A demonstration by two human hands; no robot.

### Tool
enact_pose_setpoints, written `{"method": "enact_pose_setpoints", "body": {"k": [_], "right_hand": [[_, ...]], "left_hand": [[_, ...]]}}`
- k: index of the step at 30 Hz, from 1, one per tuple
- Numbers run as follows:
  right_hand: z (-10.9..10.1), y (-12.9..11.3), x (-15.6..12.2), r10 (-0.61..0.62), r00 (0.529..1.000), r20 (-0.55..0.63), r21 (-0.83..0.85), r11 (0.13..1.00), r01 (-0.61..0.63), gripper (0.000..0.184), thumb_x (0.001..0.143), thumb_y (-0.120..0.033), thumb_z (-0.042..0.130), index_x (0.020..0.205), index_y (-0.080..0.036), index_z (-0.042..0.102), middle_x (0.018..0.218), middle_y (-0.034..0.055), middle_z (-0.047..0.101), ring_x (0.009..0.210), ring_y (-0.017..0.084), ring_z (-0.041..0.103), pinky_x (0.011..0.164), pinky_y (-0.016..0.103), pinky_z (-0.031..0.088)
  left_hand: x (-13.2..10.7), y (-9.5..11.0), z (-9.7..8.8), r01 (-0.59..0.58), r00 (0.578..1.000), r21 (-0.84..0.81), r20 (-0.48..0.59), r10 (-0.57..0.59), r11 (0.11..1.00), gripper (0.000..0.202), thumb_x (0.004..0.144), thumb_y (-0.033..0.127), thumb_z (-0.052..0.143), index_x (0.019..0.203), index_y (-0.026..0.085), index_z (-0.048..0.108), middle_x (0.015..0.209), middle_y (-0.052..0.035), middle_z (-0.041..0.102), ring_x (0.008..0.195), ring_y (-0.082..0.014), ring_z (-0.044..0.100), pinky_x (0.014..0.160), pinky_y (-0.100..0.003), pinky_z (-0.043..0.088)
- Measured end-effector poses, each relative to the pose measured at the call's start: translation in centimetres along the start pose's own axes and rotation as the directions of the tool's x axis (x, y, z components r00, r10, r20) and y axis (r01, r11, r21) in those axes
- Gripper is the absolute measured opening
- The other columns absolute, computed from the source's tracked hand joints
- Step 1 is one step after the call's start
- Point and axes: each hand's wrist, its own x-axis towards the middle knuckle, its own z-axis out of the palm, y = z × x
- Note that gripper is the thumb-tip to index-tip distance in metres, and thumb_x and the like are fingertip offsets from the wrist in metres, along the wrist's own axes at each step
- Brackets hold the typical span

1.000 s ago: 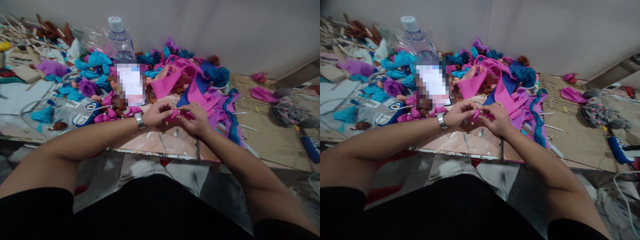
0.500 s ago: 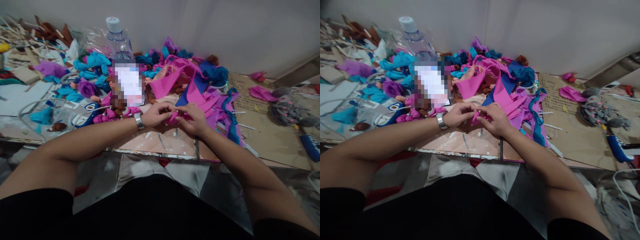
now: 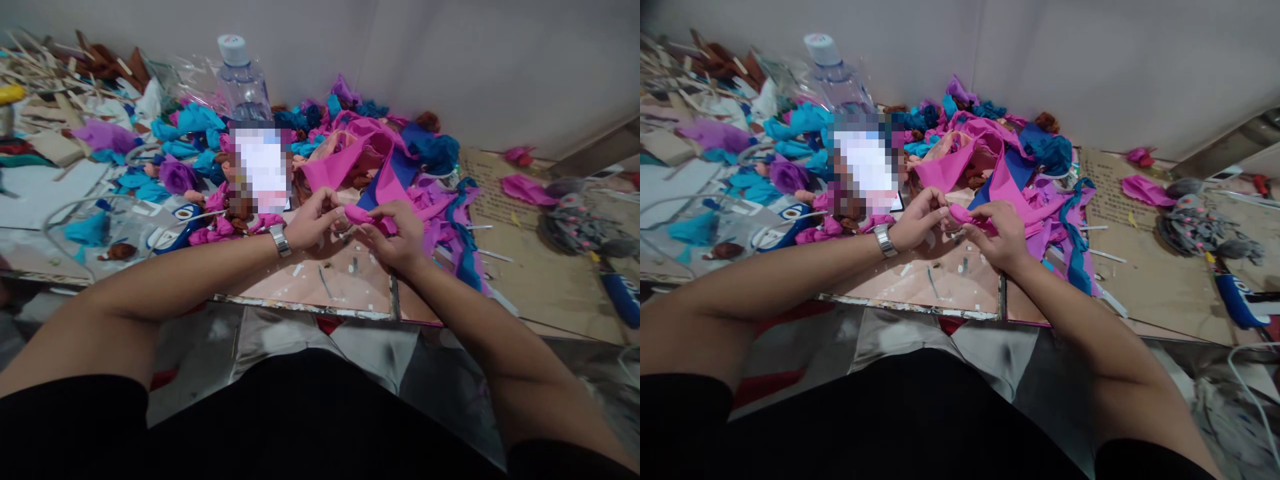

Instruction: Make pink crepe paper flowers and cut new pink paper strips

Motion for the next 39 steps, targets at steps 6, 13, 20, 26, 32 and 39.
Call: {"method": "enact_pose_setpoints", "body": {"k": [6, 13, 20, 26, 32, 39], "right_hand": [[0.19, -0.19, 0.04, 0.013, 0.999, 0.04, 0.031, 0.999, -0.014, 0.036, 0.095, -0.061, 0.076, 0.094, -0.026, 0.071, 0.085, 0.0041, 0.076, 0.079, 0.024, 0.069, 0.083, 0.045, 0.055], [0.32, -0.35, 0.15, -0.076, 0.996, 0.047, 0.149, 0.987, 0.069, 0.028, 0.094, -0.053, 0.082, 0.098, -0.027, 0.071, 0.085, 0.0022, 0.077, 0.079, 0.023, 0.071, 0.081, 0.042, 0.053], [0.41, -0.22, -0.13, -0.028, 0.996, 0.08, 0.121, 0.992, 0.019, 0.037, 0.094, -0.063, 0.077, 0.093, -0.027, 0.069, 0.083, 0.0036, 0.077, 0.078, 0.024, 0.071, 0.08, 0.045, 0.054], [0.3, -0.6, 0.07, -0.073, 0.997, 0.034, 0.148, 0.987, 0.068, 0.03, 0.095, -0.055, 0.08, 0.095, -0.026, 0.07, 0.083, 0.0035, 0.077, 0.077, 0.023, 0.072, 0.076, 0.042, 0.055], [0.26, -0.75, -0.04, -0.041, 0.998, 0.051, 0.152, 0.988, 0.033, 0.031, 0.094, -0.055, 0.08, 0.093, -0.026, 0.069, 0.082, 0.0041, 0.077, 0.077, 0.023, 0.072, 0.076, 0.042, 0.056], [0.37, -0.77, -0.07, -0.06, 0.998, 0.022, 0.162, 0.985, 0.055, 0.03, 0.094, -0.055, 0.08, 0.092, -0.027, 0.069, 0.081, 0.0035, 0.076, 0.075, 0.023, 0.071, 0.074, 0.042, 0.055]], "left_hand": [[0.06, 0.23, -0.36, -0.049, 0.992, 0.239, 0.123, 0.019, 0.97, 0.045, 0.093, 0.058, 0.078, 0.094, 0.015, 0.067, 0.088, -0.0061, 0.072, 0.078, -0.0142, 0.065, 0.073, -0.028, 0.052], [0.25, -0.35, -0.58, -0.077, 0.989, 0.225, 0.142, 0.045, 0.971, 0.045, 0.092, 0.058, 0.081, 0.098, 0.014, 0.075, 0.092, -0.0088, 0.077, 0.079, -0.0141, 0.068, 0.075, -0.027, 0.054], [0.22, -0.33, -0.56, -0.091, 0.991, 0.193, 0.115, 0.069, 0.977, 0.044, 0.095, 0.059, 0.077, 0.095, 0.014, 0.075, 0.087, -0.0072, 0.076, 0.075, -0.013, 0.067, 0.072, -0.027, 0.054], [0.22, -0.31, -0.47, -0.094, 0.993, 0.158, 0.092, 0.08, 0.983, 0.046, 0.098, 0.061, 0.072, 0.104, 0.016, 0.071, 0.091, -0.0071, 0.076, 0.079, -0.0138, 0.068, 0.075, -0.028, 0.057], [0.25, -0.25, -0.51, -0.104, 0.99, 0.18, 0.116, 0.084, 0.978, 0.039, 0.098, 0.051, 0.075, 0.116, 0.017, 0.072, 0.106, -0.0096, 0.079, 0.093, -0.0168, 0.073, 0.087, -0.033, 0.059], [0.23, -0.43, -0.76, -0.078, 0.994, 0.209, 0.098, 0.058, 0.975, 0.036, 0.092, 0.047, 0.083, 0.107, 0.015, 0.075, 0.103, -0.011, 0.08, 0.088, -0.0166, 0.073, 0.081, -0.031, 0.058]]}}
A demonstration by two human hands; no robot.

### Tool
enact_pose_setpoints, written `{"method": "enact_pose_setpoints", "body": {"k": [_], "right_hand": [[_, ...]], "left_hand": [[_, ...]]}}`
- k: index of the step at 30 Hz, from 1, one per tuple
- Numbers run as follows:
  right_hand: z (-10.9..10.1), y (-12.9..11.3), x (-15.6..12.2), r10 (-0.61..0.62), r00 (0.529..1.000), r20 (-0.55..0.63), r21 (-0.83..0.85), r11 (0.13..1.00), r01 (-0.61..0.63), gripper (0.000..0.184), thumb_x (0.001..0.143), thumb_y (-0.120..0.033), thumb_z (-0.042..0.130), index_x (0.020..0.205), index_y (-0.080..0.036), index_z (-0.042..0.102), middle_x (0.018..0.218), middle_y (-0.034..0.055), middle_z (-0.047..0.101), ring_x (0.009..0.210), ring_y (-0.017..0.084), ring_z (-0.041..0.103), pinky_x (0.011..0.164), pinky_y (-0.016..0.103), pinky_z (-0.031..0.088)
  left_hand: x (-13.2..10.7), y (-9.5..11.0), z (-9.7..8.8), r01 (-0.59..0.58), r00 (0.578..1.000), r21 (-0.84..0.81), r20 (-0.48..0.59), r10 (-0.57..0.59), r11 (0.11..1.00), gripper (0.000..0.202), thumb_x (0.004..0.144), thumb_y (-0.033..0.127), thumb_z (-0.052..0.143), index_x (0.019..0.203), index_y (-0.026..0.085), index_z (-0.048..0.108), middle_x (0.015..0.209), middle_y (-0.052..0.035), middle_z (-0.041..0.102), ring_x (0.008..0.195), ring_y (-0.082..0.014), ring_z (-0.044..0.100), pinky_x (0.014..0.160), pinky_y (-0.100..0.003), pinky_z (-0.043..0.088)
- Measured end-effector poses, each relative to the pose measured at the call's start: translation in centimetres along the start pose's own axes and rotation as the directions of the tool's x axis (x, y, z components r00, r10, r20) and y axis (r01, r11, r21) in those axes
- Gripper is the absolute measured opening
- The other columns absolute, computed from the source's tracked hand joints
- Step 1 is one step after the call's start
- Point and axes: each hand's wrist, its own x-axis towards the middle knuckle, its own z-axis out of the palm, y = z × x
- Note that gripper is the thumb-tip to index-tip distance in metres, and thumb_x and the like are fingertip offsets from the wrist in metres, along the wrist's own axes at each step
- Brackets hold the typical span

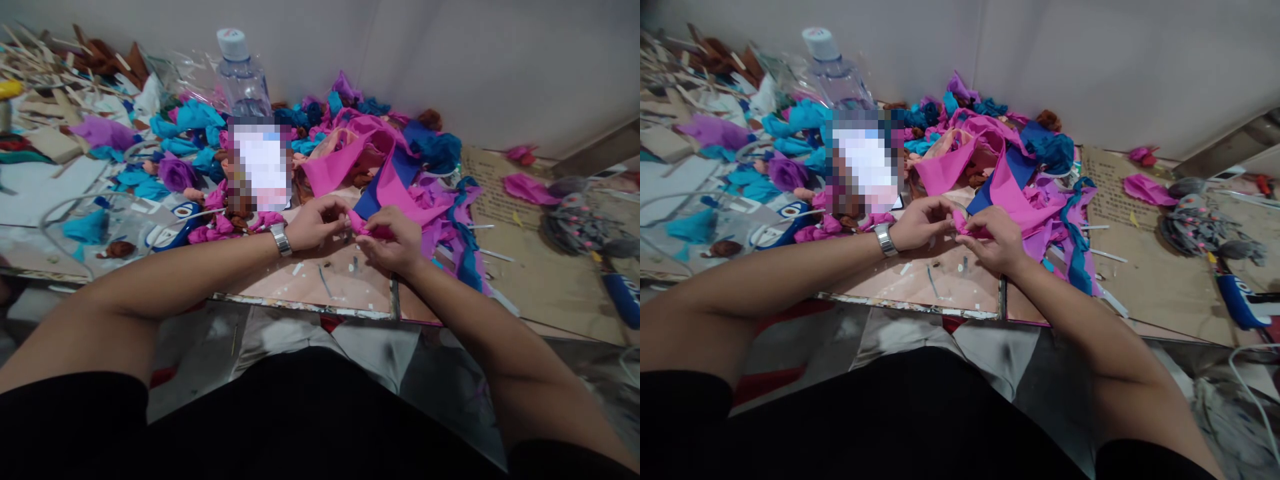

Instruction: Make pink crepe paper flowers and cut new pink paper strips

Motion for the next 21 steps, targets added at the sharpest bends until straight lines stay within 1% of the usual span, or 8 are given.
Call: {"method": "enact_pose_setpoints", "body": {"k": [4, 8, 11, 13, 15, 17, 19, 21], "right_hand": [[-0.1, -0.1, 0.1, 0.031, 0.999, 0.009, -0.014, 0.999, -0.03, 0.033, 0.095, -0.058, 0.078, 0.091, -0.027, 0.069, 0.08, 0.0035, 0.075, 0.075, 0.023, 0.071, 0.075, 0.043, 0.056], [-0.2, 0.0, 0.1, 0.062, 0.998, 0.019, -0.033, 0.998, -0.061, 0.036, 0.095, -0.062, 0.075, 0.089, -0.027, 0.068, 0.079, 0.0037, 0.074, 0.074, 0.024, 0.07, 0.077, 0.044, 0.056], [-0.3, 0.0, 0.1, 0.035, 0.999, 0.005, -0.03, 0.999, -0.035, 0.033, 0.096, -0.059, 0.077, 0.091, -0.027, 0.069, 0.08, 0.0033, 0.074, 0.074, 0.023, 0.07, 0.077, 0.044, 0.056], [-0.2, 0.0, 0.0, 0.028, 1.0, -0.005, -0.043, 0.999, -0.028, 0.033, 0.095, -0.059, 0.078, 0.091, -0.027, 0.069, 0.08, 0.0034, 0.075, 0.075, 0.024, 0.07, 0.077, 0.044, 0.056], [-0.2, 0.0, 0.0, 0.048, 0.999, 0.001, -0.067, 0.997, -0.048, 0.035, 0.095, -0.06, 0.077, 0.091, -0.027, 0.07, 0.081, 0.0039, 0.075, 0.077, 0.024, 0.071, 0.079, 0.044, 0.056], [-0.3, 0.1, -0.1, 0.074, 0.997, 0.018, -0.085, 0.994, -0.072, 0.035, 0.095, -0.061, 0.077, 0.092, -0.027, 0.071, 0.083, 0.004, 0.076, 0.079, 0.024, 0.071, 0.081, 0.045, 0.056], [-0.3, 0.2, -0.1, 0.086, 0.995, 0.042, -0.094, 0.992, -0.082, 0.033, 0.095, -0.059, 0.077, 0.093, -0.027, 0.072, 0.084, 0.0037, 0.077, 0.079, 0.024, 0.071, 0.082, 0.044, 0.055], [-0.4, 0.3, -0.1, 0.087, 0.995, 0.058, -0.108, 0.991, -0.08, 0.033, 0.095, -0.06, 0.076, 0.093, -0.027, 0.072, 0.084, 0.0036, 0.077, 0.078, 0.024, 0.07, 0.08, 0.044, 0.055]], "left_hand": [[0.0, 0.0, 0.0, 0.011, 1.0, 0.026, -0.013, -0.011, 1.0, 0.033, 0.093, 0.046, 0.082, 0.102, 0.016, 0.074, 0.1, -0.0095, 0.08, 0.088, -0.0173, 0.073, 0.083, -0.032, 0.058], [0.0, -0.1, 0.2, 0.002, 1.0, -0.004, -0.003, -0.002, 1.0, 0.03, 0.096, 0.045, 0.076, 0.101, 0.016, 0.07, 0.097, -0.0082, 0.077, 0.085, -0.0163, 0.071, 0.08, -0.031, 0.057], [0.0, -0.2, 0.2, -0.002, 0.999, -0.033, -0.038, 0.001, 0.999, 0.022, 0.095, 0.036, 0.073, 0.105, 0.018, 0.067, 0.094, -0.0058, 0.073, 0.082, -0.0155, 0.068, 0.075, -0.029, 0.056], [-0.1, -0.2, 0.0, -0.019, 0.998, -0.019, -0.059, 0.017, 1.0, 0.022, 0.091, 0.029, 0.071, 0.111, 0.019, 0.066, 0.098, -0.0046, 0.071, 0.085, -0.0158, 0.067, 0.077, -0.03, 0.055], [-0.2, 0.0, -0.1, -0.067, 0.997, 0.039, -0.043, 0.069, 0.997, 0.028, 0.088, 0.027, 0.07, 0.116, 0.02, 0.065, 0.105, -0.0054, 0.07, 0.091, -0.0173, 0.067, 0.081, -0.031, 0.055], [-0.4, 0.4, -0.1, -0.155, 0.988, 0.112, 0.023, 0.153, 0.982, 0.033, 0.088, 0.03, 0.072, 0.119, 0.021, 0.065, 0.112, -0.0076, 0.07, 0.096, -0.0192, 0.066, 0.084, -0.032, 0.054], [-0.5, 0.8, -0.1, -0.255, 0.965, 0.164, 0.102, 0.24, 0.953, 0.035, 0.088, 0.036, 0.075, 0.119, 0.021, 0.066, 0.115, -0.0096, 0.071, 0.099, -0.0212, 0.065, 0.087, -0.035, 0.054], [-0.5, 1.1, 0.0, -0.326, 0.942, 0.192, 0.148, 0.301, 0.926, 0.034, 0.089, 0.04, 0.078, 0.115, 0.022, 0.067, 0.113, -0.0105, 0.072, 0.102, -0.0233, 0.066, 0.092, -0.038, 0.054]]}}
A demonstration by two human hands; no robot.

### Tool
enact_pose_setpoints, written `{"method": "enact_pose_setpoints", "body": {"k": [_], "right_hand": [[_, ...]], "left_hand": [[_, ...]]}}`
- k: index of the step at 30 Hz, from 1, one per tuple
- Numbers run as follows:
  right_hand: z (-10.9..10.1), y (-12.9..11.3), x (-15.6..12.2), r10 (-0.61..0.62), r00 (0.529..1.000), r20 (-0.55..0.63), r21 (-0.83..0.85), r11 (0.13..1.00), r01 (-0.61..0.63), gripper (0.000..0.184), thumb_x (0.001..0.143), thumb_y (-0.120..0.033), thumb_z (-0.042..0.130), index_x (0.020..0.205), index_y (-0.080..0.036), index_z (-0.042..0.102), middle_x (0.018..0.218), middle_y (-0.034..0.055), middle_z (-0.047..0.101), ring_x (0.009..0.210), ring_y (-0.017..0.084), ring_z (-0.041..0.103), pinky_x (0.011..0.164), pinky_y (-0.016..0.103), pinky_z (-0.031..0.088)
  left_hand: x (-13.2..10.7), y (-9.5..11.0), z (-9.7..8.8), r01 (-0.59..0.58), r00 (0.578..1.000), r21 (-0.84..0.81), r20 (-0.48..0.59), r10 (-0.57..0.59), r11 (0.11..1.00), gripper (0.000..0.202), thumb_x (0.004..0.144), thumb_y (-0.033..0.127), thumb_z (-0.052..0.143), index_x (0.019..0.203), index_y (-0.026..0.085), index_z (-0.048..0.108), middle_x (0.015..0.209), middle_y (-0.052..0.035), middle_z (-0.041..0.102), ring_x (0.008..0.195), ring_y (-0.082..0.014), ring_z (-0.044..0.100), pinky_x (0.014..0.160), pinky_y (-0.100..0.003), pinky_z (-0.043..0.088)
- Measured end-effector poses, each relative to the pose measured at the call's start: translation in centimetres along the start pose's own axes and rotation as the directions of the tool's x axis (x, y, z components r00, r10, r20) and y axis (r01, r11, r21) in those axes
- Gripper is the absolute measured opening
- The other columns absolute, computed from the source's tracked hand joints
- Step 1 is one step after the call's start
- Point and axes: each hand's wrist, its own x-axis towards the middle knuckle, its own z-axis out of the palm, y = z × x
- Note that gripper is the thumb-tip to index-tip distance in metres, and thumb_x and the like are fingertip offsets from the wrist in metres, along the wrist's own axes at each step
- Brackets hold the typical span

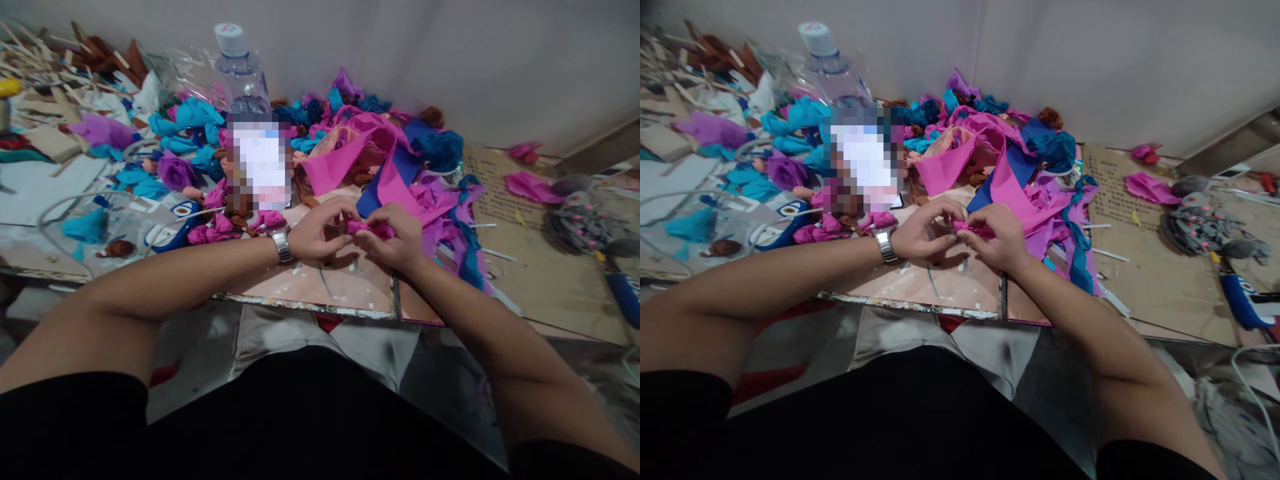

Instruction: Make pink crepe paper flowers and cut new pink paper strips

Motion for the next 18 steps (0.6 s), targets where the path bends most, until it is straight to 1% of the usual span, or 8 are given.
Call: {"method": "enact_pose_setpoints", "body": {"k": [2, 4, 10, 13, 16, 18], "right_hand": [[-0.01, 0.04, 0.04, -0.005, 1.0, 0.006, -0.016, 1.0, 0.005, 0.034, 0.096, -0.06, 0.075, 0.092, -0.026, 0.073, 0.082, 0.004, 0.077, 0.076, 0.024, 0.07, 0.079, 0.043, 0.055], [0.01, 0.06, 0.08, -0.015, 1.0, 0.011, -0.023, 1.0, 0.015, 0.035, 0.096, -0.06, 0.075, 0.091, -0.026, 0.074, 0.081, 0.004, 0.077, 0.075, 0.023, 0.07, 0.078, 0.043, 0.055], [0.12, 0.25, 0.04, -0.044, 0.999, 0.02, 0.004, 0.999, 0.044, 0.029, 0.097, -0.054, 0.077, 0.093, -0.026, 0.074, 0.081, 0.0027, 0.078, 0.074, 0.022, 0.07, 0.077, 0.042, 0.052], [0.2, 0.45, -0.07, -0.033, 0.999, 0.039, 0.017, 0.999, 0.032, 0.03, 0.098, -0.056, 0.076, 0.094, -0.026, 0.074, 0.082, 0.0028, 0.078, 0.075, 0.022, 0.07, 0.078, 0.042, 0.052], [0.27, 0.53, -0.17, -0.021, 0.997, 0.074, 0.045, 0.999, 0.018, 0.033, 0.098, -0.057, 0.075, 0.092, -0.025, 0.073, 0.08, 0.0031, 0.078, 0.074, 0.022, 0.07, 0.077, 0.041, 0.052], [0.29, 0.45, -0.22, -0.016, 0.995, 0.093, 0.064, 0.998, 0.01, 0.035, 0.097, -0.059, 0.076, 0.091, -0.025, 0.072, 0.079, 0.003, 0.076, 0.073, 0.021, 0.069, 0.075, 0.04, 0.053]], "left_hand": [[-0.01, 0.12, 0.09, -0.012, 1.0, 0.022, 0.005, 0.012, 1.0, 0.029, 0.093, 0.04, 0.077, 0.113, 0.022, 0.068, 0.111, -0.0106, 0.073, 0.104, -0.0242, 0.067, 0.095, -0.04, 0.054], [-0.09, 0.04, 0.16, 0.008, 1.0, 0.03, 0.006, -0.008, 1.0, 0.026, 0.096, 0.041, 0.076, 0.113, 0.022, 0.069, 0.11, -0.0102, 0.074, 0.103, -0.0232, 0.068, 0.094, -0.038, 0.054], [-0.4, -0.29, 0.32, 0.048, 0.999, 0.012, 0.012, -0.048, 0.999, 0.028, 0.099, 0.045, 0.073, 0.113, 0.021, 0.07, 0.105, -0.009, 0.074, 0.094, -0.0188, 0.067, 0.082, -0.032, 0.054], [-0.54, -0.17, 0.4, 0.065, 0.998, 0.0, 0.008, -0.065, 0.998, 0.031, 0.099, 0.046, 0.074, 0.116, 0.021, 0.068, 0.105, -0.0091, 0.073, 0.091, -0.0178, 0.067, 0.078, -0.03, 0.053], [-0.68, -0.12, 0.46, 0.017, 1.0, 0.021, -0.001, -0.017, 1.0, 0.03, 0.098, 0.044, 0.075, 0.117, 0.022, 0.066, 0.103, -0.0082, 0.073, 0.089, -0.0182, 0.067, 0.08, -0.031, 0.053], [-0.73, -0.16, 0.47, -0.03, 0.999, 0.042, 0.015, 0.029, 0.999, 0.029, 0.099, 0.043, 0.073, 0.119, 0.023, 0.066, 0.102, -0.0079, 0.073, 0.09, -0.0191, 0.067, 0.082, -0.033, 0.054]]}}
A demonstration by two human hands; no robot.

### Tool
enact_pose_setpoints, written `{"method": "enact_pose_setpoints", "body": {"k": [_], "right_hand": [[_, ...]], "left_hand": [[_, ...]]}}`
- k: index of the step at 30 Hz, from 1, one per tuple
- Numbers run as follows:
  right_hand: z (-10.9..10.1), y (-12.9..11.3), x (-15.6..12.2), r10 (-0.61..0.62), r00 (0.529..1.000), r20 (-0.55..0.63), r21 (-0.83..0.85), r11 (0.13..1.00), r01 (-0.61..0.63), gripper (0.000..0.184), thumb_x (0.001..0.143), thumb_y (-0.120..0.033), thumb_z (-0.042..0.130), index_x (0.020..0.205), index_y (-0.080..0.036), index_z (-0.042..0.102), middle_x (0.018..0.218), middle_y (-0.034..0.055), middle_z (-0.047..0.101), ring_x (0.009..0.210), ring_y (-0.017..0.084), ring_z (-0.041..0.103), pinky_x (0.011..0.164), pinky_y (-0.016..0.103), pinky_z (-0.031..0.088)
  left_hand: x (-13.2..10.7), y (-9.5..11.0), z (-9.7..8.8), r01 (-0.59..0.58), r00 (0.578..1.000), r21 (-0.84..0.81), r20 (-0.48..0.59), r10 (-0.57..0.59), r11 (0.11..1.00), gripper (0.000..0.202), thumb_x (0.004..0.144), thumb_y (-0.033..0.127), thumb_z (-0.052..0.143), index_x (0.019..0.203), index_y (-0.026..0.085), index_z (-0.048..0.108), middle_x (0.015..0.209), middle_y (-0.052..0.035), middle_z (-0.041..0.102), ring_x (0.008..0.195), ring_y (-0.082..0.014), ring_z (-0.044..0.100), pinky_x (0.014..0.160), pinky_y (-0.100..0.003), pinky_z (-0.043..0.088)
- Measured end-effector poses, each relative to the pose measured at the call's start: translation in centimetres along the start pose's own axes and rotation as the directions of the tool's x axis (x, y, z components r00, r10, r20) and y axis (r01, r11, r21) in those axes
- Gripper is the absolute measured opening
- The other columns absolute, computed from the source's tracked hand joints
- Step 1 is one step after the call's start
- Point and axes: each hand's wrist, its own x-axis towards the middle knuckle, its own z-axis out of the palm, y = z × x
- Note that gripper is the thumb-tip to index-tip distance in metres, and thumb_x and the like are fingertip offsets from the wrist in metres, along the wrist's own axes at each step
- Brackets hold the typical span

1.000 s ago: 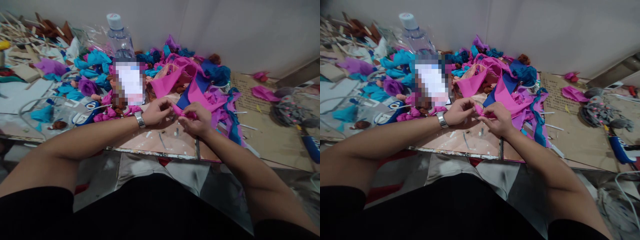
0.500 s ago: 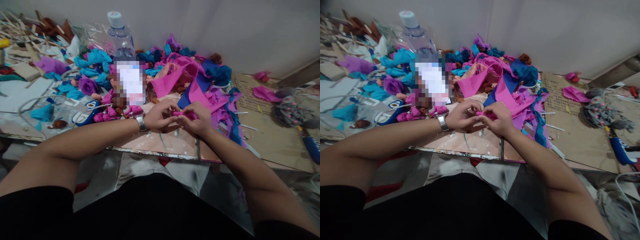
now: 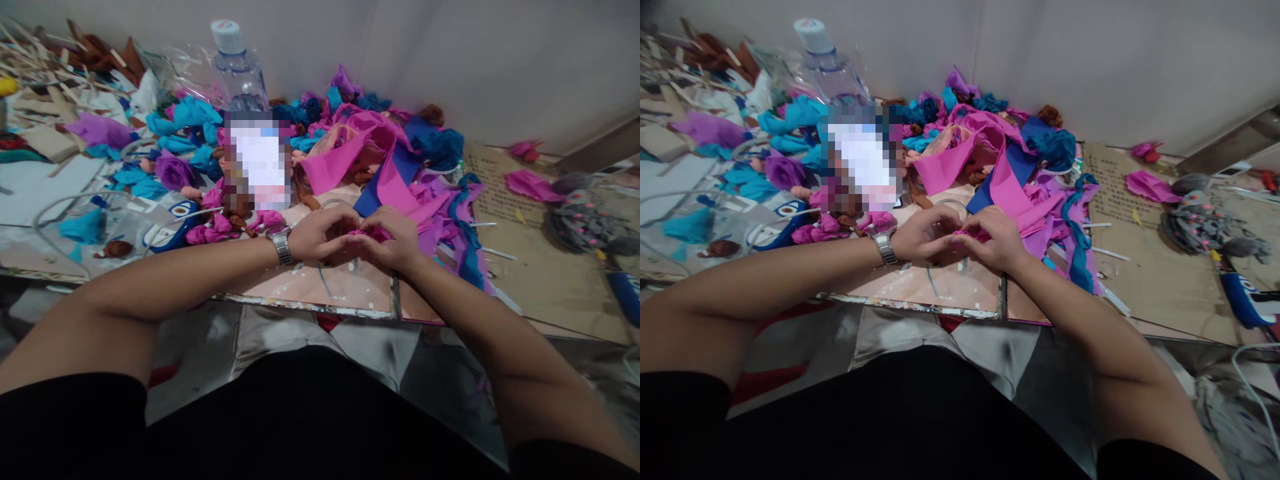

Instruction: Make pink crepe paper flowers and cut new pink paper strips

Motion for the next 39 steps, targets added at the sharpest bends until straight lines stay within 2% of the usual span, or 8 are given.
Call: {"method": "enact_pose_setpoints", "body": {"k": [8, 13, 24, 31, 39], "right_hand": [[-0.02, -0.37, -0.22, 0.126, 0.992, 0.005, 0.021, 0.992, -0.126, 0.045, 0.091, -0.068, 0.078, 0.089, -0.025, 0.066, 0.08, 0.0016, 0.073, 0.072, 0.019, 0.067, 0.068, 0.034, 0.052], [-0.08, -0.17, -0.07, 0.061, 0.998, 0.019, 0.034, 0.998, -0.061, 0.039, 0.094, -0.058, 0.08, 0.082, -0.025, 0.062, 0.075, 0.001, 0.07, 0.07, 0.019, 0.065, 0.069, 0.035, 0.05], [-0.15, -0.51, -0.07, -0.001, 0.999, 0.039, 0.042, 0.999, -0.001, 0.021, 0.098, -0.042, 0.079, 0.092, -0.025, 0.067, 0.085, 0.0032, 0.076, 0.079, 0.021, 0.07, 0.074, 0.037, 0.053], [-0.28, -0.65, -0.06, 0.008, 0.998, 0.061, 0.032, 0.999, -0.01, 0.018, 0.099, -0.041, 0.076, 0.094, -0.025, 0.068, 0.087, 0.0039, 0.076, 0.08, 0.022, 0.07, 0.076, 0.039, 0.054], [-0.28, -0.69, 0.13, -0.034, 0.996, 0.085, 0.031, 0.999, 0.031, 0.017, 0.099, -0.037, 0.076, 0.091, -0.025, 0.068, 0.082, 0.0023, 0.076, 0.075, 0.02, 0.069, 0.074, 0.036, 0.052]], "left_hand": [[0.2, -0.2, -0.07, -0.103, 0.995, 0.067, 0.006, 0.103, 0.992, 0.024, 0.101, 0.038, 0.069, 0.118, 0.021, 0.067, 0.099, -0.0077, 0.075, 0.085, -0.0176, 0.068, 0.076, -0.03, 0.053], [0.32, -0.06, -0.11, -0.099, 0.995, 0.055, 0.03, 0.097, 0.994, 0.024, 0.103, 0.036, 0.068, 0.122, 0.021, 0.069, 0.106, -0.0094, 0.078, 0.09, -0.0182, 0.071, 0.082, -0.032, 0.055], [0.46, -0.02, -0.26, -0.084, 0.996, 0.045, 0.029, 0.082, 0.995, 0.023, 0.103, 0.039, 0.067, 0.117, 0.02, 0.068, 0.106, -0.0107, 0.077, 0.09, -0.019, 0.07, 0.082, -0.033, 0.055], [0.48, -0.07, -0.25, -0.056, 0.998, 0.044, 0.024, 0.055, 0.998, 0.022, 0.101, 0.038, 0.068, 0.113, 0.019, 0.068, 0.106, -0.0109, 0.076, 0.089, -0.0184, 0.069, 0.081, -0.032, 0.054], [0.54, 0.16, -0.31, -0.062, 0.997, 0.071, 0.043, 0.059, 0.995, 0.02, 0.101, 0.038, 0.067, 0.108, 0.019, 0.066, 0.095, -0.0075, 0.074, 0.081, -0.0168, 0.065, 0.076, -0.031, 0.052]]}}
